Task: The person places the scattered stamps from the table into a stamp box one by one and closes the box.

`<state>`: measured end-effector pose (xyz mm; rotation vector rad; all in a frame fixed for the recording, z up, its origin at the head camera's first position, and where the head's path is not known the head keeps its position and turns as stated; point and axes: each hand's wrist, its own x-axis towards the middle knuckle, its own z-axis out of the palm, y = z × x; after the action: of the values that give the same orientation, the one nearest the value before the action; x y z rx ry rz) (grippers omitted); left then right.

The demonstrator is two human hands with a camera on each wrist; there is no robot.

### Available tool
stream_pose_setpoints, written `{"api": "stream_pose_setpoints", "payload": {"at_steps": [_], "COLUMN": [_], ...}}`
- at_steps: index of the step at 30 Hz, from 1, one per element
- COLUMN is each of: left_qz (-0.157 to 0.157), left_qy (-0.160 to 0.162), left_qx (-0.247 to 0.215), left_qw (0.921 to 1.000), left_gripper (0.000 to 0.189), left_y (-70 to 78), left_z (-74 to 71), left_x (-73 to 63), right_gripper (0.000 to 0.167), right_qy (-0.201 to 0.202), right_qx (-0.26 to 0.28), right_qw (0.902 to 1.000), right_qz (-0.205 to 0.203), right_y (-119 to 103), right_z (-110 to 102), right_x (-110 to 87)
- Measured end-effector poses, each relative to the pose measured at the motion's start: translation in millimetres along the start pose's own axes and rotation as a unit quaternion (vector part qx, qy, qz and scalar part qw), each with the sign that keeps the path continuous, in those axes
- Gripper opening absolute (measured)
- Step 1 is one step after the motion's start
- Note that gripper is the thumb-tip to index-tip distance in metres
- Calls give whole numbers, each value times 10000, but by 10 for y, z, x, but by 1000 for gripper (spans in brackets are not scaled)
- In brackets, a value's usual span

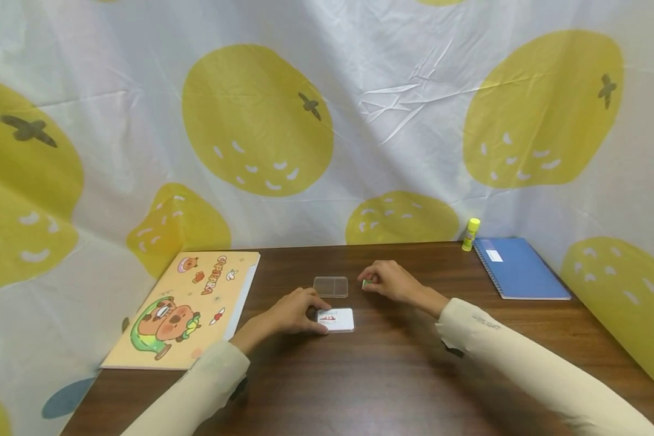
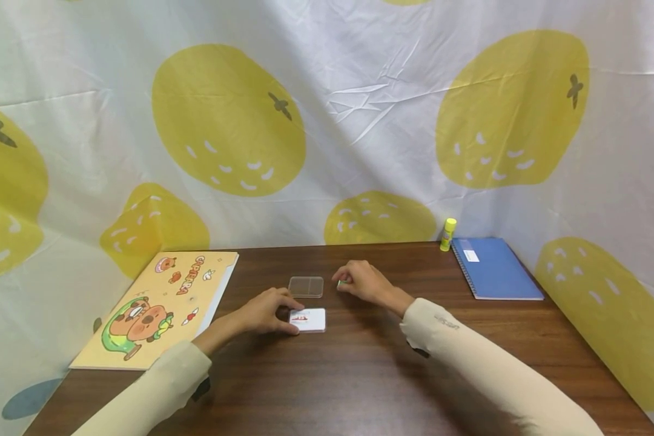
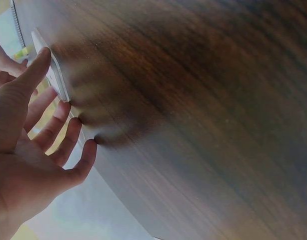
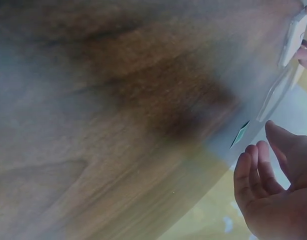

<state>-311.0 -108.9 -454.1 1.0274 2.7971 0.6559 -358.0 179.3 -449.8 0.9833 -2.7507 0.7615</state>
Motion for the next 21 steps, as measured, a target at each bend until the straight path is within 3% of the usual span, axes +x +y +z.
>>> {"api": "stream_pose_setpoints", "payload": {"at_steps": [7, 13, 21], "left_qz": [-2, -2, -15], "left_qy": [15, 10, -23], "left_qx": [31, 44, 3], "left_qw": [10000, 10000, 10000], "left_gripper": [49, 49, 48], "left_y": [-7, -4, -6], "left_z": [-2, -4, -10], "left_x": [-3, 0, -3], "right_gripper": [22, 26, 28], "right_qy": [-76, -375, -666], "right_qx": [-172, -409, -309], "right_qw": [9997, 9982, 9970], "right_qz": [155, 213, 264], "right_y": [6, 69, 96], "right_z": [3, -12, -17], "right_x": [39, 66, 83]}}
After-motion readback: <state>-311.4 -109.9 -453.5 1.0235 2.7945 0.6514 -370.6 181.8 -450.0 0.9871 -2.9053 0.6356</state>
